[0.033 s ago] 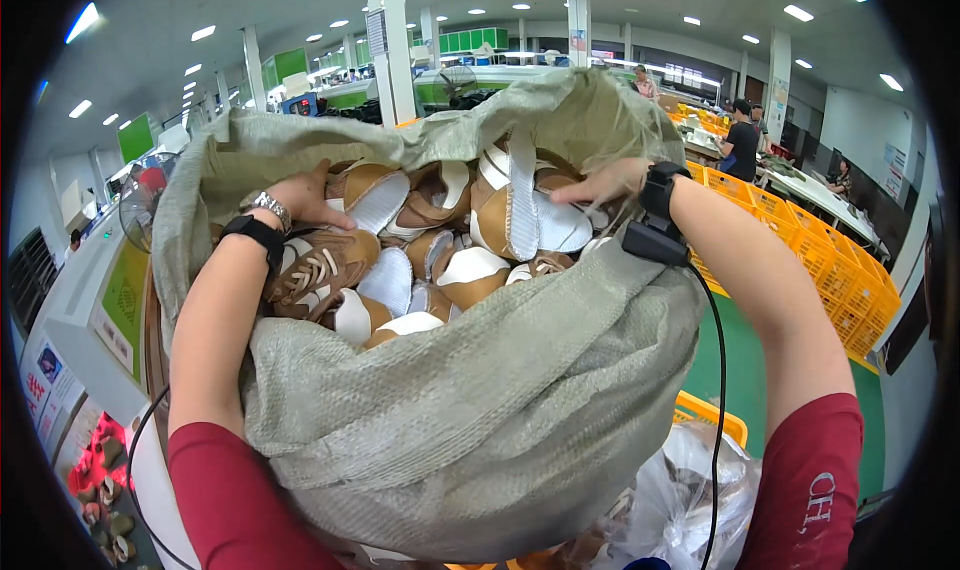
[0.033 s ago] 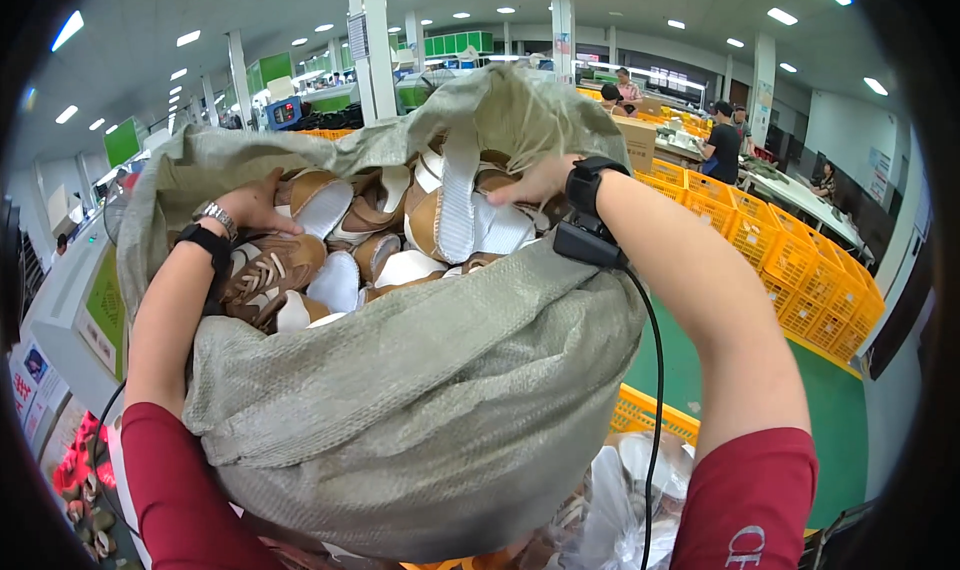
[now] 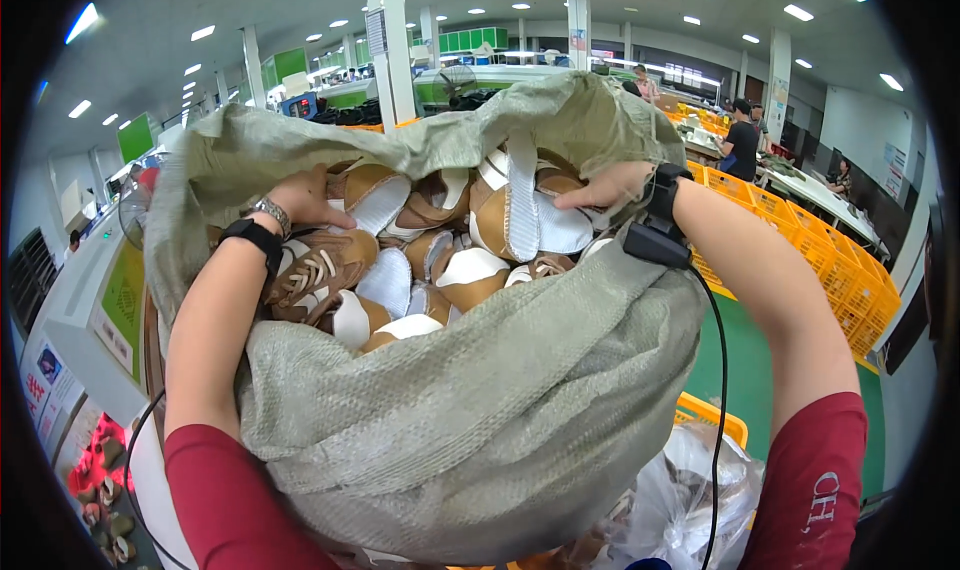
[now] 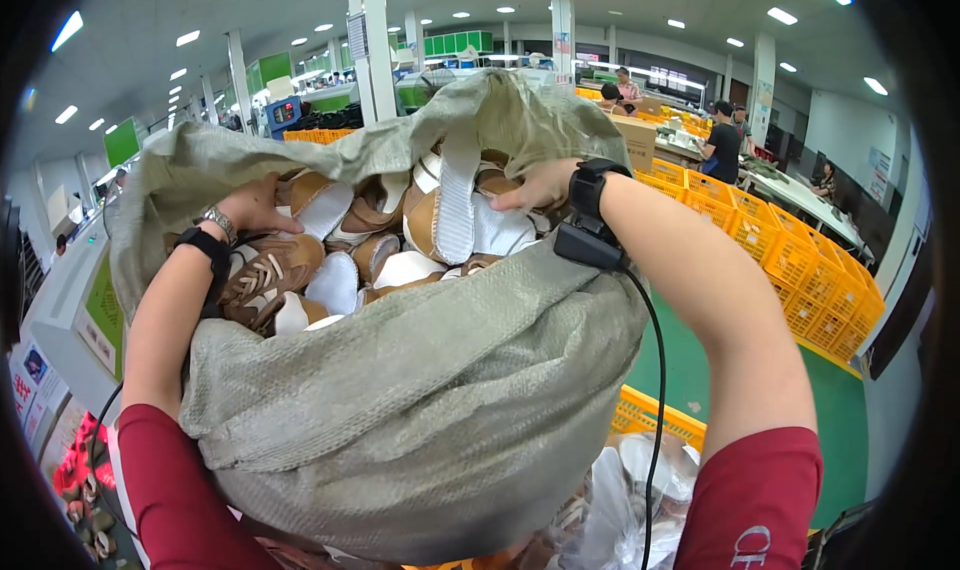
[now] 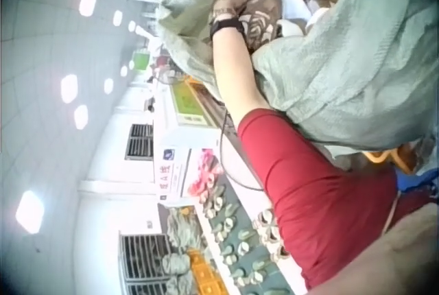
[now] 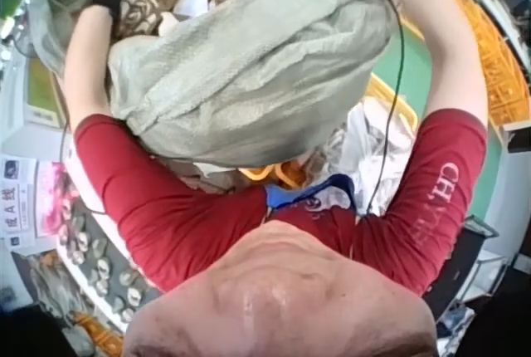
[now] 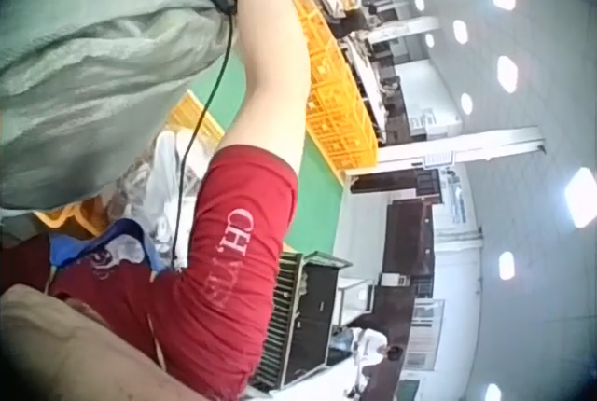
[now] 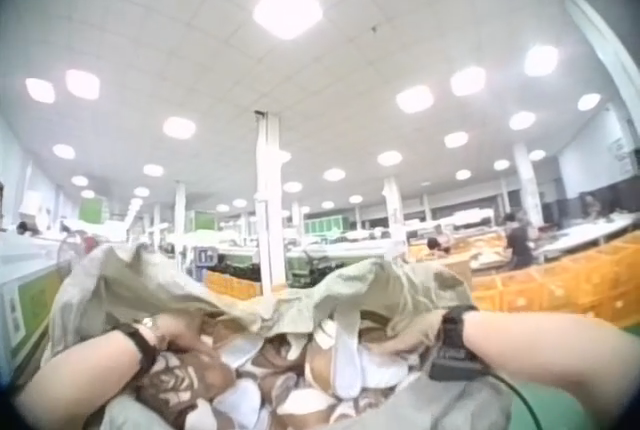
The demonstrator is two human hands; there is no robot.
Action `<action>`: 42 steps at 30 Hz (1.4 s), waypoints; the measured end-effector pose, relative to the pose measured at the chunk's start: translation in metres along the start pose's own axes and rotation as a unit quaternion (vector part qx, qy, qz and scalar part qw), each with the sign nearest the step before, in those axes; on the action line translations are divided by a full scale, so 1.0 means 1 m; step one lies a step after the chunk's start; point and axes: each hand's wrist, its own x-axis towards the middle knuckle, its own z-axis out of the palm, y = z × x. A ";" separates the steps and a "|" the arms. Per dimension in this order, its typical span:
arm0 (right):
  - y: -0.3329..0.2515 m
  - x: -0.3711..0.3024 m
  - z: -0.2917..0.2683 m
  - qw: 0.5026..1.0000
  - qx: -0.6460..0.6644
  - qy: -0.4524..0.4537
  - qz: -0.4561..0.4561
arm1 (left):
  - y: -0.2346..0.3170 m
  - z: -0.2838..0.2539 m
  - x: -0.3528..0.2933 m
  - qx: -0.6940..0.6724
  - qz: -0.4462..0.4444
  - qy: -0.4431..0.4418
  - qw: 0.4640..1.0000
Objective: Organizing shoe lasts and uppers on an assembly table and packing finished uppers into a bag.
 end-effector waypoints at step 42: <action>-0.036 -0.061 0.059 0.903 0.416 -0.055 0.092 | 0.066 0.037 0.017 -0.475 0.105 -0.190 0.853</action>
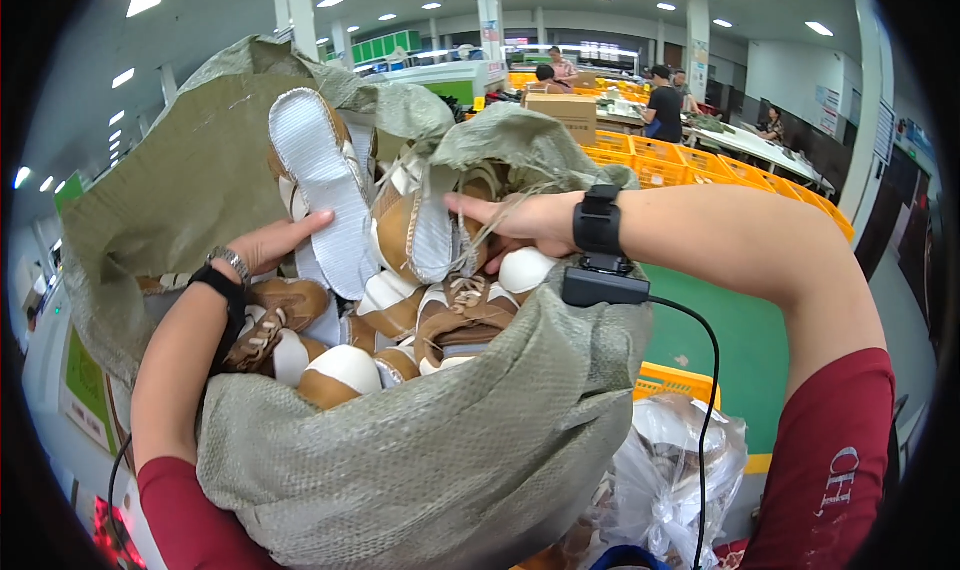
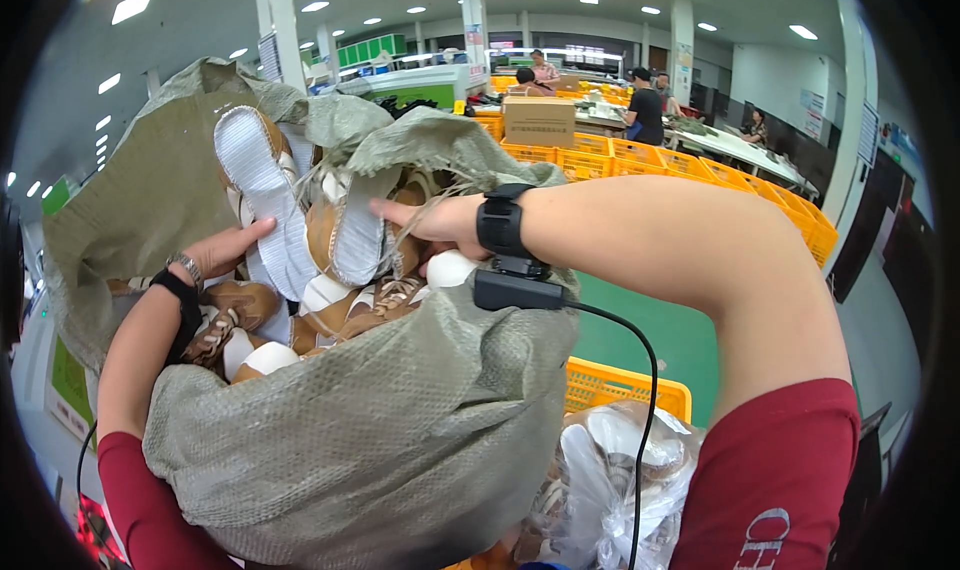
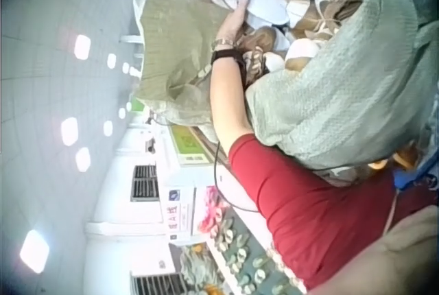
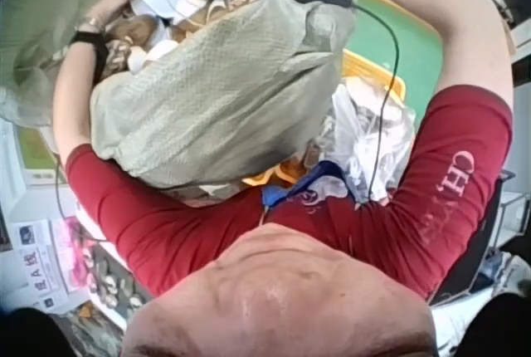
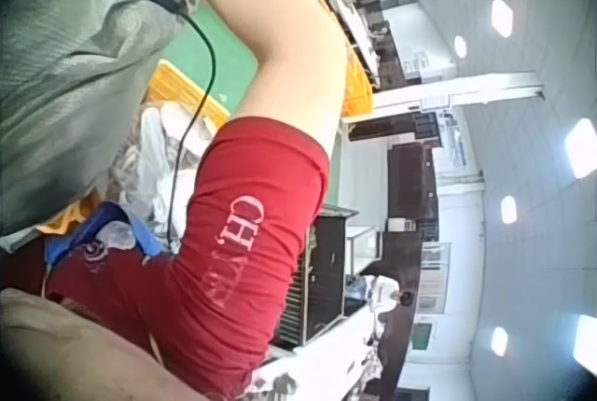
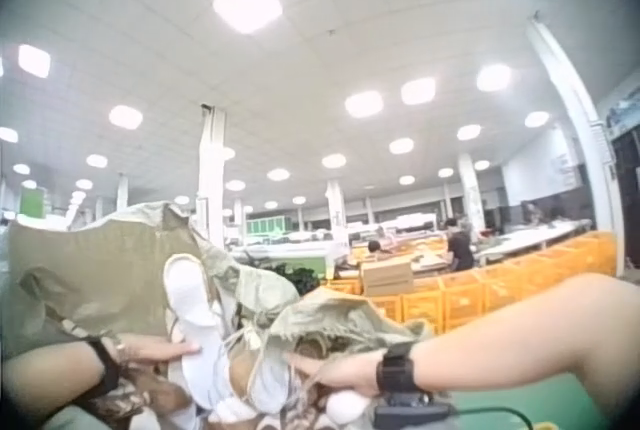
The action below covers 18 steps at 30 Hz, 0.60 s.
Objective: Organizing shoe lasts and uppers on an assembly table and packing finished uppers into a bag.
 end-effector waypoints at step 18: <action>-0.013 -0.073 0.010 0.975 0.018 -0.135 -0.176 | 0.109 0.062 -0.081 0.046 0.269 0.102 0.957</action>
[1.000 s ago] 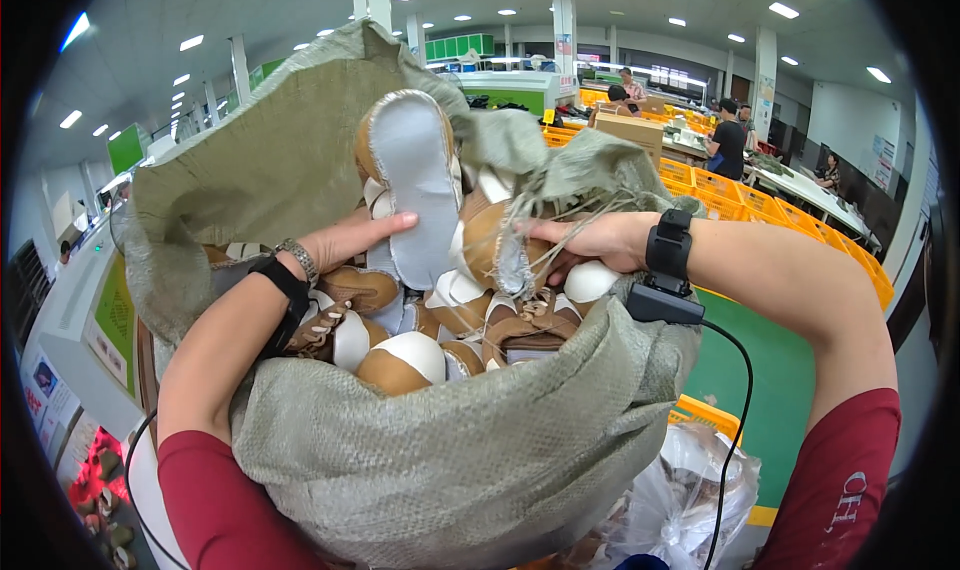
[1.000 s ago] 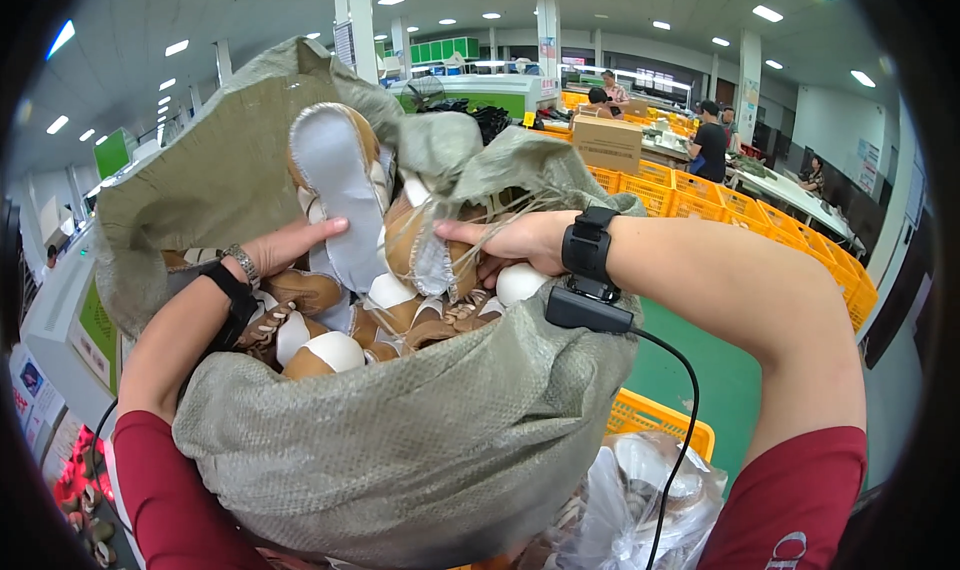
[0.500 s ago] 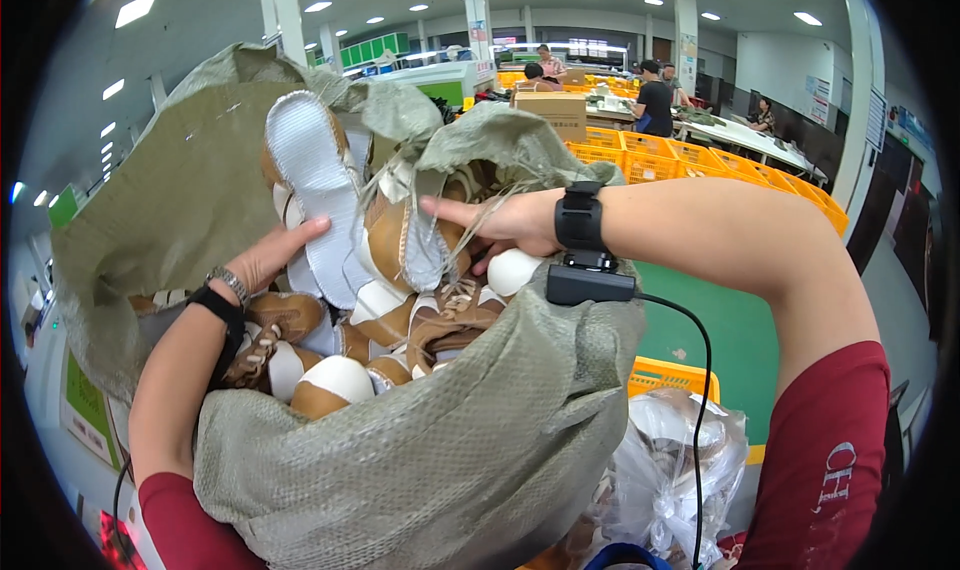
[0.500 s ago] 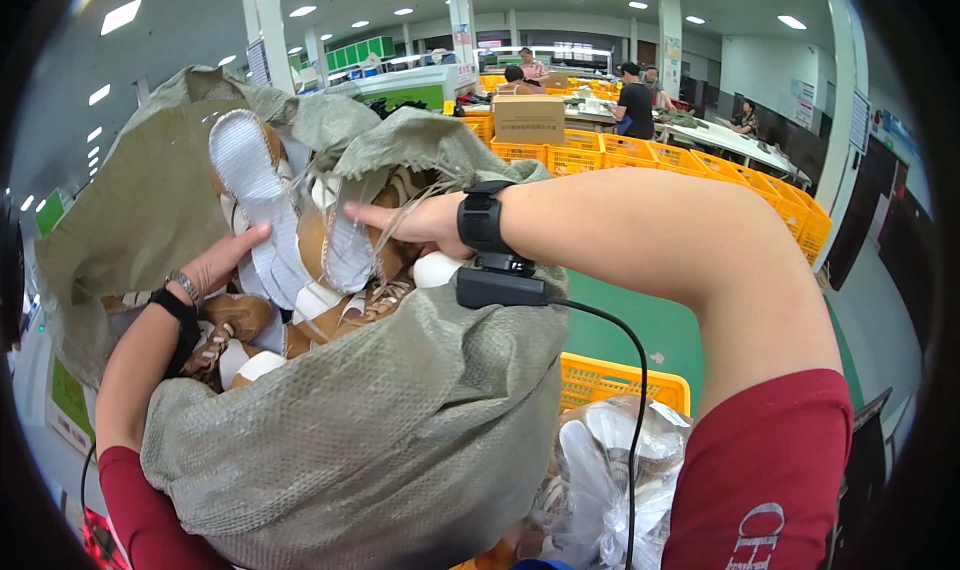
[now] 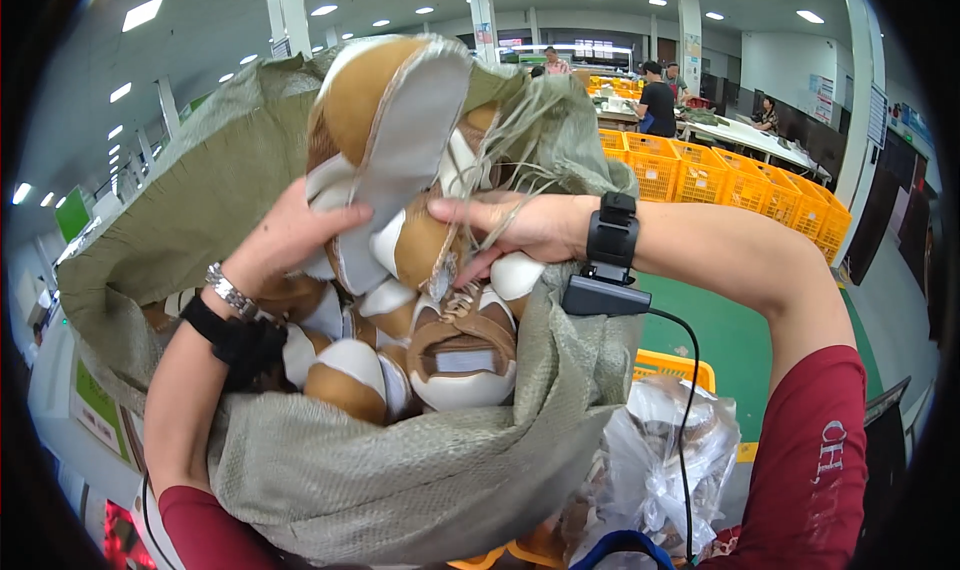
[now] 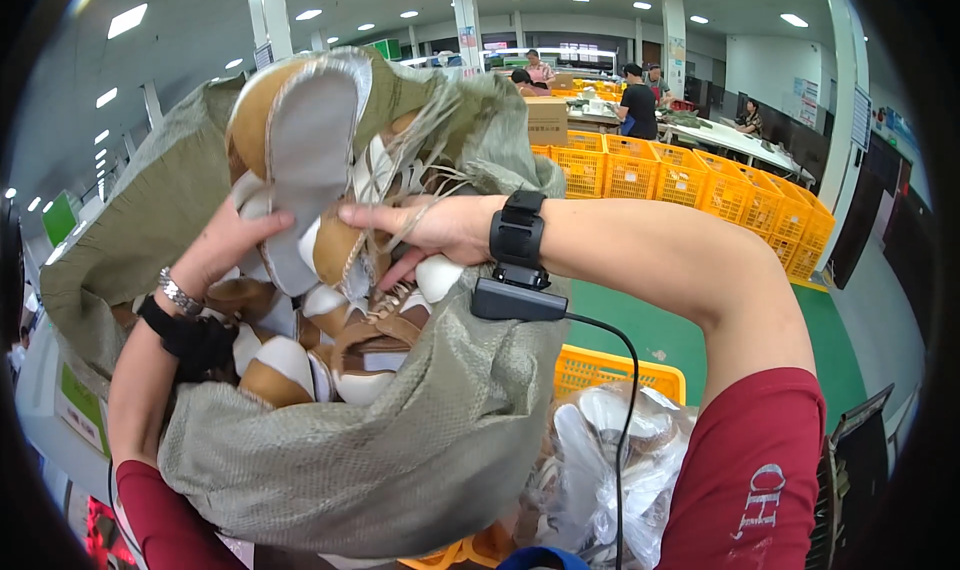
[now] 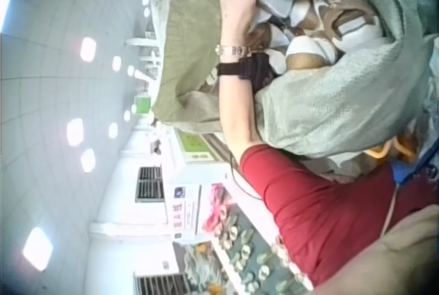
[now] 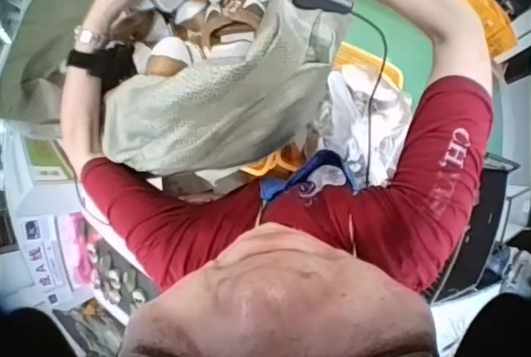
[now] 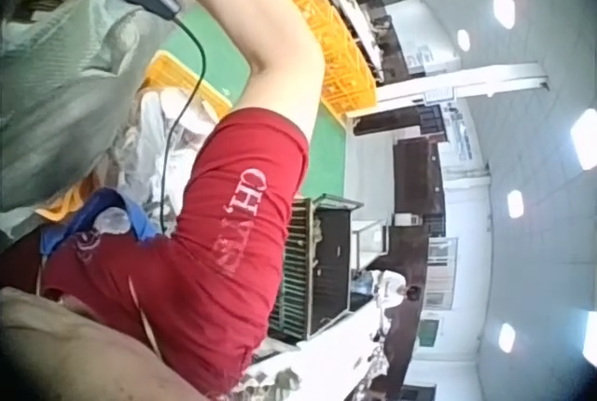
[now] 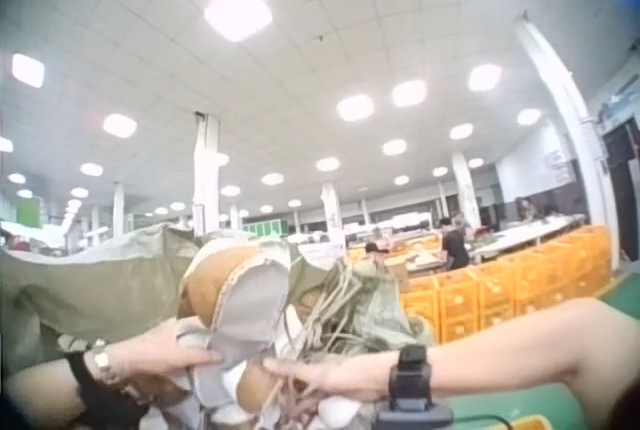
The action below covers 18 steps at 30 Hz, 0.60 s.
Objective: Organizing shoe lasts and uppers on an assembly table and packing finished uppers into a bag.
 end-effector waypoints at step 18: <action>-0.043 -0.137 0.142 0.961 -0.079 -0.022 -0.264 | 0.190 0.045 -0.221 0.196 0.035 0.358 0.912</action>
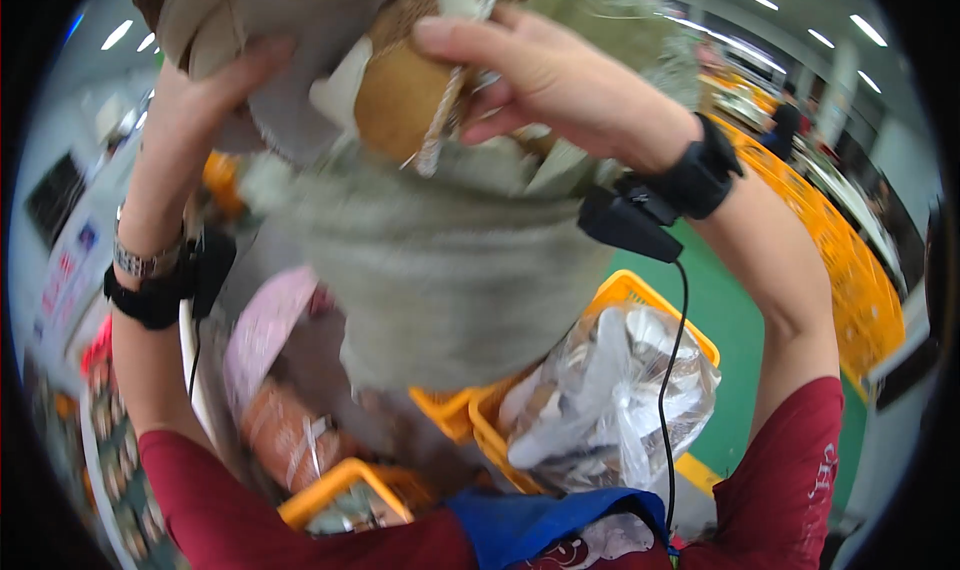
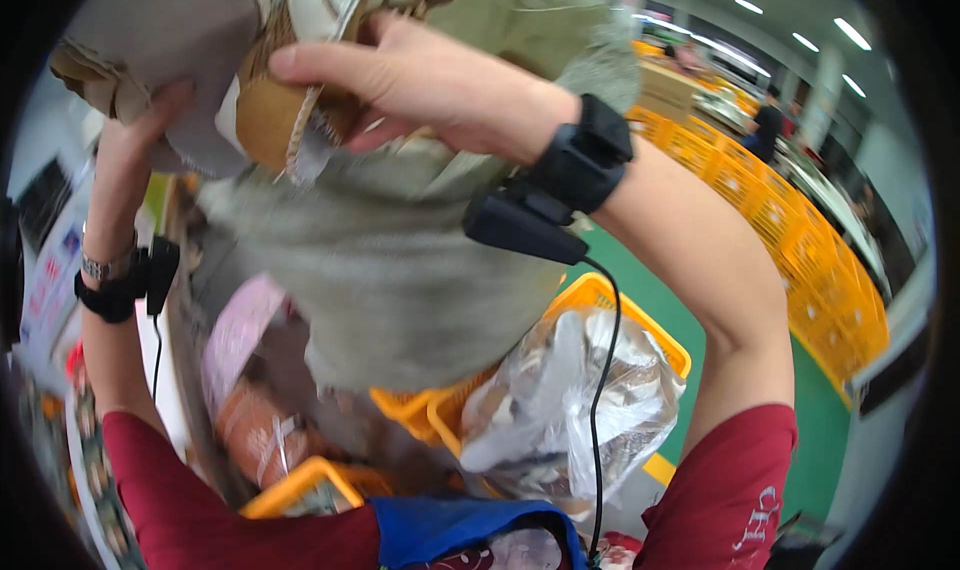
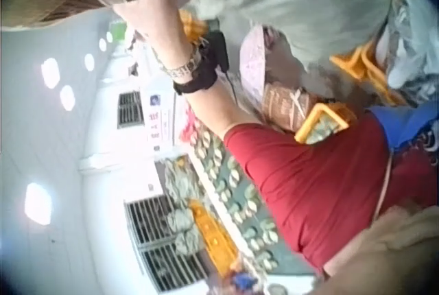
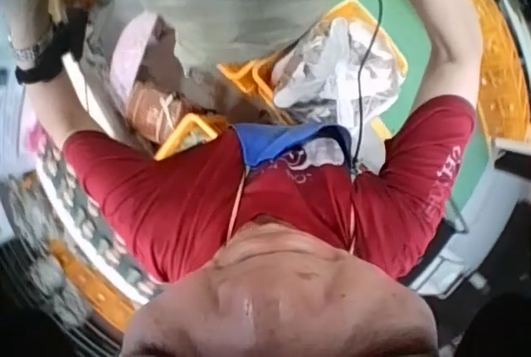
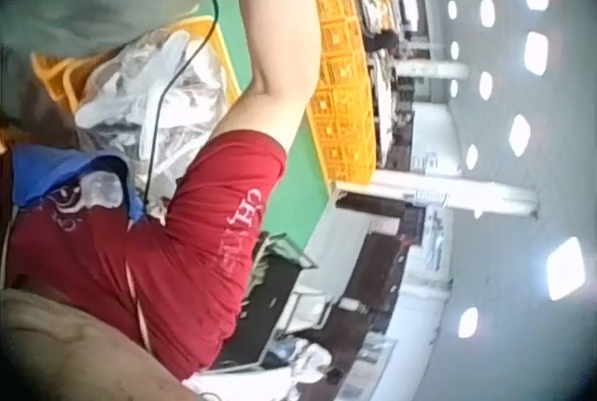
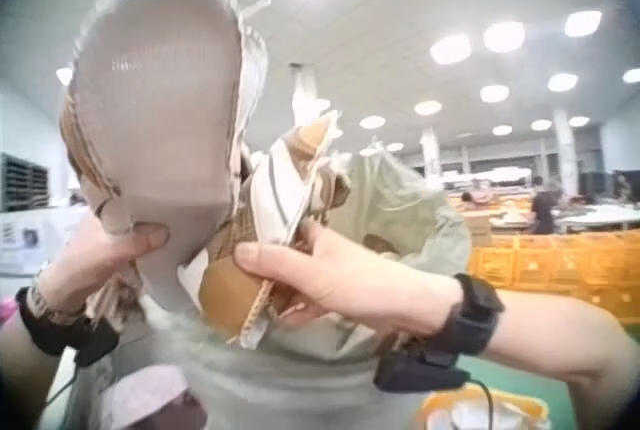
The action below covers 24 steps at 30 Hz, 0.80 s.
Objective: Organizing shoe lasts and uppers on an assembly table and packing finished uppers into a bag.
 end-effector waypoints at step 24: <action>0.209 -0.241 0.314 0.751 -0.150 -0.611 -0.197 | 0.207 0.025 -0.772 0.514 -0.712 -0.076 0.472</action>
